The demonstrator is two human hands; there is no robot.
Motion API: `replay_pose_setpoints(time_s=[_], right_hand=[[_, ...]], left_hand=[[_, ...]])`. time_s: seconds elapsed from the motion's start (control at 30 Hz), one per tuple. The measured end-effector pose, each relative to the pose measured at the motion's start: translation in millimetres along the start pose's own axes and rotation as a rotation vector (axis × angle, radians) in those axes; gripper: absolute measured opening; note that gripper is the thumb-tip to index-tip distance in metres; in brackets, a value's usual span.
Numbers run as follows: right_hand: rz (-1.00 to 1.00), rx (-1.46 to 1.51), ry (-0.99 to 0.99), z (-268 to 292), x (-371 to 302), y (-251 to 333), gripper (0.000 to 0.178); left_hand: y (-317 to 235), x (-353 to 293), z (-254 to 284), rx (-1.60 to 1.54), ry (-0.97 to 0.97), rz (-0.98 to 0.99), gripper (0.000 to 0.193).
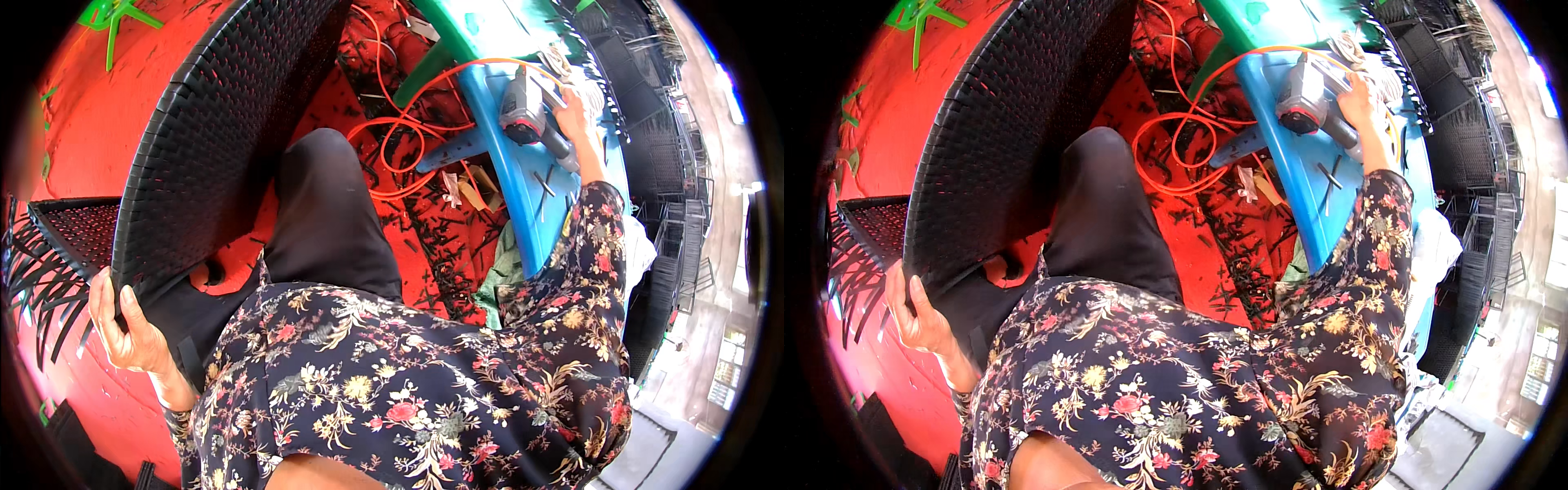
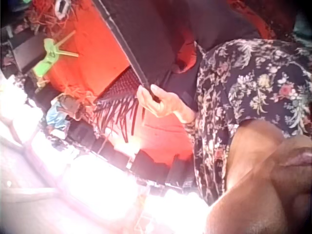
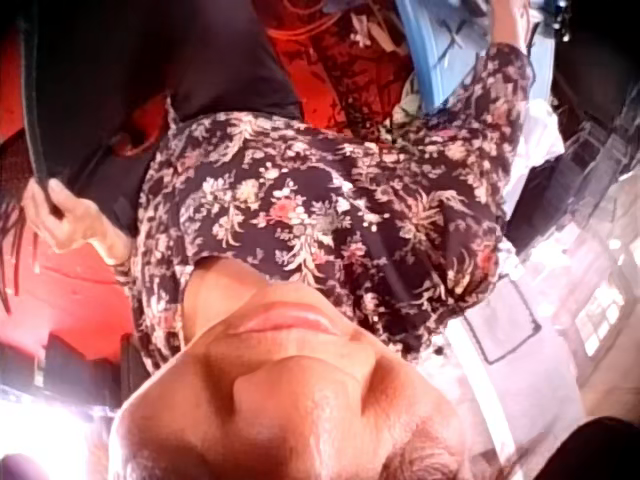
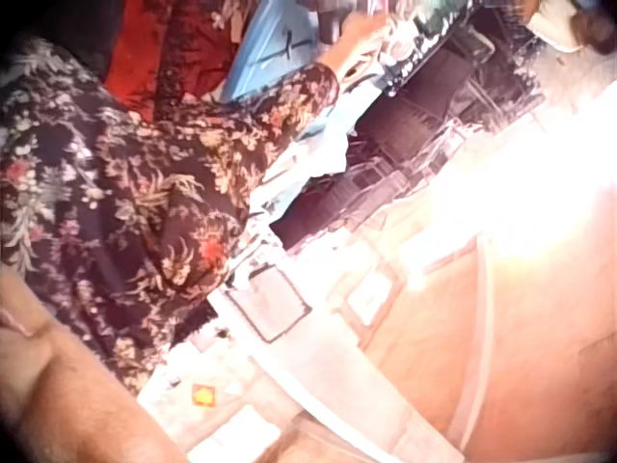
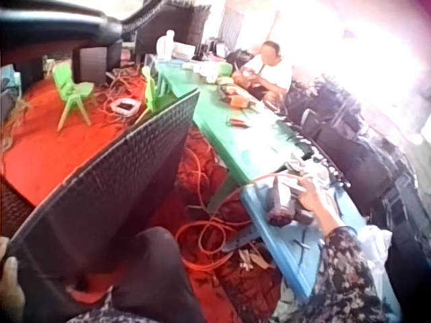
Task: The person weaves strips of material around the frame of a piece of furniture, securing the ends using a pneumatic stapler and cutting excess material with pliers.
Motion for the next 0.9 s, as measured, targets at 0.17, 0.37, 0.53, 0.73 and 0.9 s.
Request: replay_pose_setpoints(time_s=[0.17,0.37,0.53,0.73,0.9], right_hand=[[0.019,-0.035,0.165,8.6,-1.0,2.0,0.058],[0.044,-0.102,0.236,10.3,1.3,7.1,0.062],[0.138,0.309,0.261,19.3,-20.3,-9.4,0.064],[0.161,0.250,0.437,23.4,-67.7,23.0,0.086],[0.342,0.315,0.250,-46.1,-34.8,-86.8,0.084]], left_hand=[[3.0,-4.1,8.2,-0.041,0.017,0.021,0.021],[1.2,-2.6,13.4,-0.051,0.026,0.016,0.021],[-1.6,-2.4,15.1,0.027,0.028,0.020,0.021],[-23.9,12.6,14.5,0.150,-0.008,0.088,0.017],[-11.4,14.3,2.0,-0.148,-0.079,0.038,0.024]])
Point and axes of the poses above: each hand's wrist, its own x-axis towards the middle knuckle, its own z-axis out of the back of the hand, y = z × x, the point moved 3 cm from there along x, towards the middle knuckle, and after that the axes turned 9 degrees about x, right-handed, at the moved point
